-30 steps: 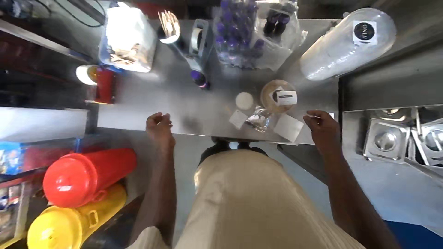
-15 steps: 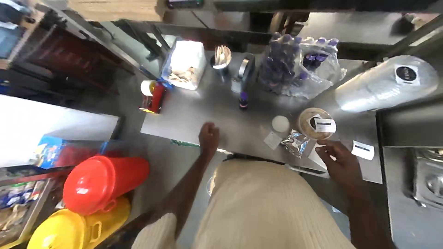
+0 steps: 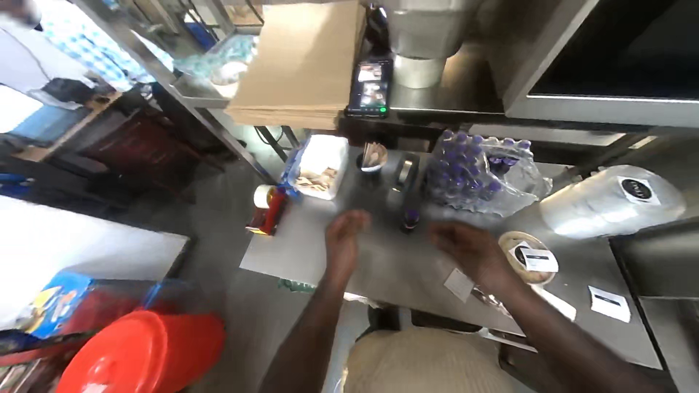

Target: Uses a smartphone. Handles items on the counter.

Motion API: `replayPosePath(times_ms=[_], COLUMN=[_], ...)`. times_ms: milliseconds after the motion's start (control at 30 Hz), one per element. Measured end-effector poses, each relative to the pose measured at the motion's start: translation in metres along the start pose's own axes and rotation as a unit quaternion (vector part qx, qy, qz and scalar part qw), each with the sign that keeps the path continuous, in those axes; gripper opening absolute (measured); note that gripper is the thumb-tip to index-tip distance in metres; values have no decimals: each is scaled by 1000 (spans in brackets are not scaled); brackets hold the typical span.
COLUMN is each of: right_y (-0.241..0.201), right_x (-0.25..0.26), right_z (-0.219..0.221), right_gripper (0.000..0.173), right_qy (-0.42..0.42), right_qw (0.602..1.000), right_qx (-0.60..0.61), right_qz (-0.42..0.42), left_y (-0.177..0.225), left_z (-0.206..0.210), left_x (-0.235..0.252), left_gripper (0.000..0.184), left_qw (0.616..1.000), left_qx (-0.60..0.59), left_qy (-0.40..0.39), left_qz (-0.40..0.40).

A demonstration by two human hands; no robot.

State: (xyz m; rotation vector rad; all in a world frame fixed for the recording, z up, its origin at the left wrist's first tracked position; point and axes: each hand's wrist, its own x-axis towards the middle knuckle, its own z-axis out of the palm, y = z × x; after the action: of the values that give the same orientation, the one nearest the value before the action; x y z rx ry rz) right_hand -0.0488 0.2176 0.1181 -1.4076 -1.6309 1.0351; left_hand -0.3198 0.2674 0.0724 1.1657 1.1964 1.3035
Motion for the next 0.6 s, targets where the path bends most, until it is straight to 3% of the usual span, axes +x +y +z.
replayPosePath(times_ms=[100,233,333,433,600], right_y=[-84,-141,-154,-164,-178], right_x=[87,153,162,164,151], right_z=[28,50,58,70,72], right_gripper=[32,46,42,37,34], right_qy=[39,155,180,208,256], right_qw=[970,907,877,858,879], right_qx=[238,385,438,461,390], right_qz=[14,69,81,84,101], left_y=[58,80,73,71,90], left_z=[24,27,18,6,9], left_x=[46,42,37,40,32], left_gripper=[35,43,60,61,70], left_qw=[984,956,939,941,956], left_qx=[-166,-255,-268,-277,-254], left_qy=[58,87,110,97,31], left_qz=[-19,-113,-185,-168,-147])
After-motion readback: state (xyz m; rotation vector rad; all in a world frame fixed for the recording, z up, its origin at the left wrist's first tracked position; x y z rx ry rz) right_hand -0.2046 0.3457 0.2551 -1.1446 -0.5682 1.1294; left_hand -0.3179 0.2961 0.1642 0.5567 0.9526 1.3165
